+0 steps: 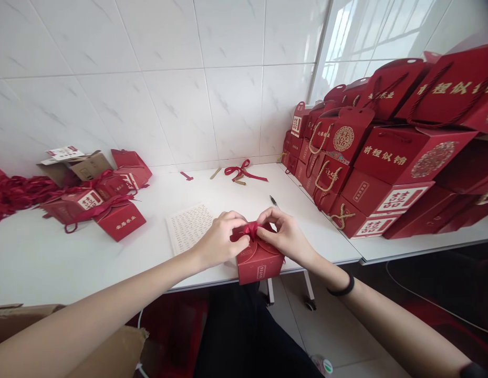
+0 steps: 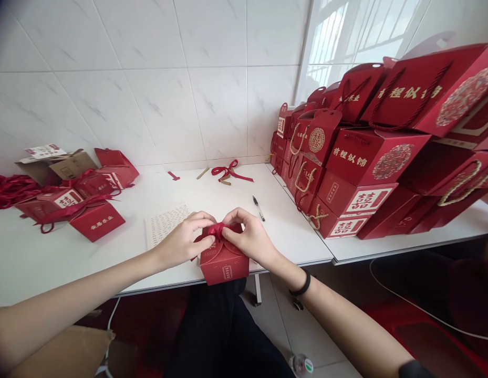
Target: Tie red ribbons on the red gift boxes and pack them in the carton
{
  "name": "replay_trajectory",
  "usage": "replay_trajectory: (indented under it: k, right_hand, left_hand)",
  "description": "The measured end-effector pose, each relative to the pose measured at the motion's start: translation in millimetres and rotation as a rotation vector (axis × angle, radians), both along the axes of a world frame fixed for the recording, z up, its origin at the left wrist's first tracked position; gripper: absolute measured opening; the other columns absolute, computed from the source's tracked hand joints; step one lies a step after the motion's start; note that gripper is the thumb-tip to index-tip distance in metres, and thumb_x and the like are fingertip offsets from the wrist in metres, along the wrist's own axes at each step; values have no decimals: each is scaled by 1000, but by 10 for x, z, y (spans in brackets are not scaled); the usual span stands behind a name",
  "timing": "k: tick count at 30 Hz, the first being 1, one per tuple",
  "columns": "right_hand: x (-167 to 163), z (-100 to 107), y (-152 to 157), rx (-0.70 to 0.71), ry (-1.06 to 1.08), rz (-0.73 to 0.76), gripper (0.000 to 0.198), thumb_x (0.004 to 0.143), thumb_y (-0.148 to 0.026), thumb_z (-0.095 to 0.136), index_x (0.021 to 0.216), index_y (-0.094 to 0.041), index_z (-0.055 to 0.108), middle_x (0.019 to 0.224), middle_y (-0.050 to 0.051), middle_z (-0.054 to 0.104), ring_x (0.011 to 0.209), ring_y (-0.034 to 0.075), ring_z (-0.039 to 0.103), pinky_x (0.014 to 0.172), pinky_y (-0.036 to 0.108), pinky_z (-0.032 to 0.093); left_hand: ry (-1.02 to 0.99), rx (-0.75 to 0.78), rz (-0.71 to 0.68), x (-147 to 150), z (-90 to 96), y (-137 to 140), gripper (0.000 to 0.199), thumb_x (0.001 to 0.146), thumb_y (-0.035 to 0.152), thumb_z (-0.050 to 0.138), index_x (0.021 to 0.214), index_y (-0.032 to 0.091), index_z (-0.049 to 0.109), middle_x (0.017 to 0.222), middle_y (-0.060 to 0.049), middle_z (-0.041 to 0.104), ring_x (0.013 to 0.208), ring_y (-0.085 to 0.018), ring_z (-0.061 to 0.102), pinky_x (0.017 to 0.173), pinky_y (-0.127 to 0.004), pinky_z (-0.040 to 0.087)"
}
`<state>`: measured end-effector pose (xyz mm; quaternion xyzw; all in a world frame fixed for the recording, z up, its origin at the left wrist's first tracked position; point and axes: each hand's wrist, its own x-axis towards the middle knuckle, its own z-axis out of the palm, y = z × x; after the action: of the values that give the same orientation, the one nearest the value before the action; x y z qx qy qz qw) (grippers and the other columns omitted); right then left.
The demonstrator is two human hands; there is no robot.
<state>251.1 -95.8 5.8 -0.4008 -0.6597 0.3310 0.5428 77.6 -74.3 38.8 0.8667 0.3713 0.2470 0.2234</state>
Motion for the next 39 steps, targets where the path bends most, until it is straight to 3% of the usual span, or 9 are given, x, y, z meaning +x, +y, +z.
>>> replay_trajectory:
  k: [4, 10, 14, 18, 25, 28, 33, 39]
  right_hand:
    - [20, 45, -49, 19, -47, -44, 5, 72, -21, 57, 75, -19, 54, 74, 1, 61, 71, 15, 57, 65, 27, 46]
    - [71, 94, -56, 7, -116, -1, 6, 76, -22, 57, 76, -19, 61, 76, 2, 65, 72, 17, 58, 65, 28, 47]
    - [91, 96, -61, 8, -107, -4, 4, 77, -20, 57, 78, -18, 61, 77, 1, 65, 72, 16, 60, 68, 28, 48]
    - [104, 91, -84, 58, -156, -18, 2, 79, -19, 57, 78, -19, 59, 76, 0, 64, 71, 15, 60, 69, 28, 49]
    - [91, 101, -86, 117, -261, -27, 7, 82, -16, 51, 79, -21, 55, 75, -1, 63, 70, 15, 58, 66, 27, 47]
    - [94, 91, -97, 177, -307, -51, 8, 83, -15, 49, 82, -21, 54, 78, 1, 62, 72, 16, 59, 67, 29, 48]
    - [152, 78, -185, 428, -428, -143, 4, 87, -18, 53, 85, -19, 56, 103, 10, 55, 96, 22, 55, 83, 39, 48]
    - [169, 48, -212, 499, -556, -169, 6, 85, -15, 58, 89, -18, 61, 108, 11, 53, 100, 24, 54, 84, 43, 47]
  left_hand:
    - [-59, -107, 40, 27, -12, -38, 21, 81, 36, 55, 83, 20, 68, 104, -5, 62, 102, -23, 54, 86, -39, 47]
    - [-132, -194, 32, 24, -45, -38, 27, 86, 35, 49, 75, 20, 70, 107, -6, 61, 90, -20, 60, 68, -32, 53]
    - [-180, -308, 39, 40, -33, -57, 30, 87, 35, 47, 75, 18, 69, 116, -7, 58, 88, -19, 61, 65, -29, 52]
    - [-256, -429, 61, 72, -56, -59, 27, 86, 33, 47, 78, 16, 67, 124, -7, 53, 93, -19, 61, 71, -28, 52]
    - [-341, -549, 65, 87, -61, -67, 28, 85, 32, 47, 70, 15, 63, 129, -8, 50, 112, -21, 53, 96, -35, 44]
    - [-360, -569, 45, 79, -69, -63, 29, 85, 35, 46, 73, 16, 64, 132, -8, 48, 112, -22, 54, 97, -38, 44]
    - [-417, -653, 31, 50, -104, -20, 29, 85, 37, 49, 74, 16, 65, 136, -7, 46, 117, -22, 51, 94, -33, 47]
    - [-486, -811, -45, 28, -84, -14, 29, 88, 34, 45, 102, 19, 65, 140, -5, 43, 117, -20, 52, 95, -32, 47]
